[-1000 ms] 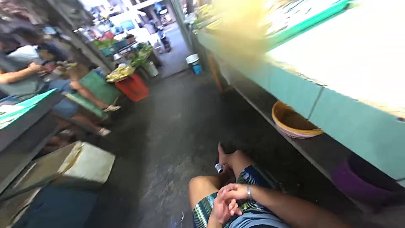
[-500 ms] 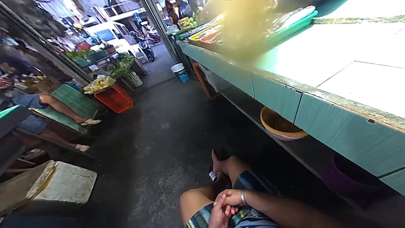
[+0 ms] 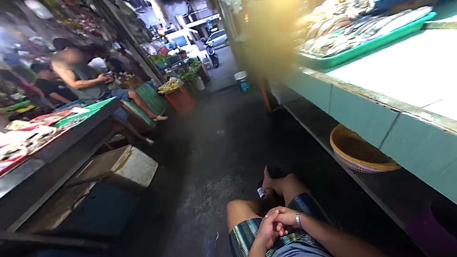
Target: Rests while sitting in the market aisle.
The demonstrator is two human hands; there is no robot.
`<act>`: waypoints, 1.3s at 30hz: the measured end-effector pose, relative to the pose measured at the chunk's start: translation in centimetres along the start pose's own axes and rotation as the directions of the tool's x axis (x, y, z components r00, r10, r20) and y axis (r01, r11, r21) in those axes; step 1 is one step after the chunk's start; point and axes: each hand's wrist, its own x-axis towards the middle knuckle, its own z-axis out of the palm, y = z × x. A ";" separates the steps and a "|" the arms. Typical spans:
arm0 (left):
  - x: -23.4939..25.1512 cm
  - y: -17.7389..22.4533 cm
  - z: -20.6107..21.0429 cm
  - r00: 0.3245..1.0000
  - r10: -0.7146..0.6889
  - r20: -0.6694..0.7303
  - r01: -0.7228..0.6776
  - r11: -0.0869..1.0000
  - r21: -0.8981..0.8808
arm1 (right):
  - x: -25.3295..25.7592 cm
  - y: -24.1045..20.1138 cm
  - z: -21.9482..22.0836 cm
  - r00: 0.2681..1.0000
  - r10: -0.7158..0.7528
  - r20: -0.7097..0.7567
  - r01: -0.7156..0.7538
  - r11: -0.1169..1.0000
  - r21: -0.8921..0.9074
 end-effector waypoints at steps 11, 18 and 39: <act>-0.2 0.2 0.1 0.995 0.067 0.077 -0.063 0.996 -0.062 | 0.1 -0.1 0.2 0.999 0.041 -0.005 -0.040 0.997 0.073; -0.3 0.0 0.7 0.993 0.107 0.058 -0.100 0.987 -0.125 | -0.3 -0.7 0.6 0.993 0.102 -0.063 -0.095 0.990 0.100; 0.0 0.2 1.1 0.994 0.113 0.004 -0.113 0.992 -0.064 | -1.4 -2.0 1.5 0.992 0.080 -0.102 -0.069 0.992 0.105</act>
